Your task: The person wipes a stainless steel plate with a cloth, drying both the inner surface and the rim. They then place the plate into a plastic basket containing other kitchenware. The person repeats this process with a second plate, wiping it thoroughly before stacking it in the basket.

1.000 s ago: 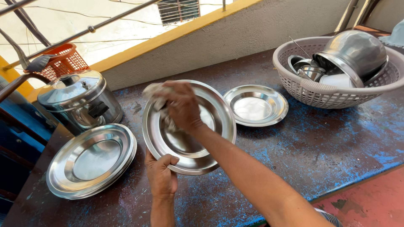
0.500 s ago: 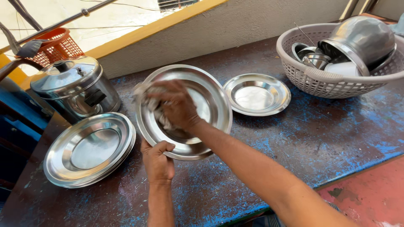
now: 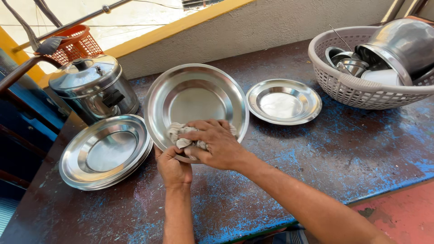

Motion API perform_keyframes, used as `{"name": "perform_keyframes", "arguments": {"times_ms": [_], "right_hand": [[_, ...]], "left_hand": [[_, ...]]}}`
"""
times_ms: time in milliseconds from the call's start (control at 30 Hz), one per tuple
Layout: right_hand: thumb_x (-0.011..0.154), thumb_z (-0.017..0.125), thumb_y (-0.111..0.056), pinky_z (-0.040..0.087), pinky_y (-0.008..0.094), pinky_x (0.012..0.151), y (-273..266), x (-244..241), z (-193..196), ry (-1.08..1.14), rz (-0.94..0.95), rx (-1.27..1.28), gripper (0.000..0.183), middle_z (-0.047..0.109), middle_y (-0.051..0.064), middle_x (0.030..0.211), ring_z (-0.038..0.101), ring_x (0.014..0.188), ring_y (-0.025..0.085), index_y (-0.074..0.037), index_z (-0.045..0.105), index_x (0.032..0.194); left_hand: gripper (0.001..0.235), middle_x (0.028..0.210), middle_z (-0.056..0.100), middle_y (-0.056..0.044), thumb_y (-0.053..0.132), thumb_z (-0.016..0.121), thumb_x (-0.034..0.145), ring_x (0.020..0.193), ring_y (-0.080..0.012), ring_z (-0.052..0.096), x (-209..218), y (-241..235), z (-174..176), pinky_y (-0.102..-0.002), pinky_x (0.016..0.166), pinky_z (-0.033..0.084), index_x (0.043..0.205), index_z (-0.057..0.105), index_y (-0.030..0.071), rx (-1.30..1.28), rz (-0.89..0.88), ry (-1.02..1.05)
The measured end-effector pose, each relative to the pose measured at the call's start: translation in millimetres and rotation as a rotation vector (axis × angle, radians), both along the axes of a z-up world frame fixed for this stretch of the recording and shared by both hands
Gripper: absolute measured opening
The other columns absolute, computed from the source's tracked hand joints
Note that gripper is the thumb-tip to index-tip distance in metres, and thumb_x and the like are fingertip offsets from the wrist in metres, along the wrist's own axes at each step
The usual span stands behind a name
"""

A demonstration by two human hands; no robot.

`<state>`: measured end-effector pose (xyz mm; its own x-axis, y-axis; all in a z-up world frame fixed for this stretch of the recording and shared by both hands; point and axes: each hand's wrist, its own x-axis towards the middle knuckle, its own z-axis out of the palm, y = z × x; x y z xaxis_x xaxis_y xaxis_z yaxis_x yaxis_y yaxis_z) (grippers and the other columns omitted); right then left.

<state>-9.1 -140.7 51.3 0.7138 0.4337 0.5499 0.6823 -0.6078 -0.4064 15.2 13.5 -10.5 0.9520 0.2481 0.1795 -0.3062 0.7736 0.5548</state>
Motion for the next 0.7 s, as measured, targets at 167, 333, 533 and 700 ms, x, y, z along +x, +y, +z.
{"name": "perform_keyframes", "arguments": {"times_ms": [167,333,533,700], "right_hand": [[0.086,0.074,-0.022,0.035,0.046,0.101,-42,22,-25,-0.146,-0.391,-0.055,0.034,0.06,0.004,0.138,0.051,0.125,0.026,-0.023,0.074,0.12],[0.087,0.076,-0.022,0.036,0.048,0.105,-47,42,-32,-0.189,-0.531,0.139,0.036,0.06,0.011,0.135,0.052,0.122,0.034,-0.018,0.073,0.123],[0.086,0.071,-0.015,0.041,0.048,0.112,-9,-3,-56,-0.218,-0.106,0.208,0.041,0.066,0.009,0.137,0.056,0.128,0.031,-0.021,0.073,0.127],[0.094,0.072,-0.016,0.046,0.045,0.107,-32,31,-33,-0.146,-0.448,0.48,0.026,0.069,0.008,0.131,0.062,0.118,0.031,-0.019,0.073,0.12]], "left_hand": [[0.053,0.13,0.065,-0.013,0.0,0.065,0.089,0.12,-0.0275,0.064,-3,-21,5,-0.042,0.108,0.05,0.141,0.054,0.003,0.025,0.132,0.098],[0.045,0.128,0.068,-0.012,0.009,0.066,0.091,0.119,-0.0258,0.066,4,-28,-4,-0.039,0.108,0.052,0.135,0.059,0.006,0.095,0.194,0.109],[0.039,0.126,0.068,-0.01,0.013,0.065,0.094,0.115,-0.0244,0.068,13,-12,0,-0.04,0.101,0.056,0.132,0.062,0.003,0.041,0.334,0.08],[0.031,0.121,0.069,-0.011,0.019,0.062,0.096,0.114,-0.0248,0.069,10,-19,-9,-0.038,0.101,0.057,0.123,0.063,0.005,-0.006,0.326,0.181]]}}
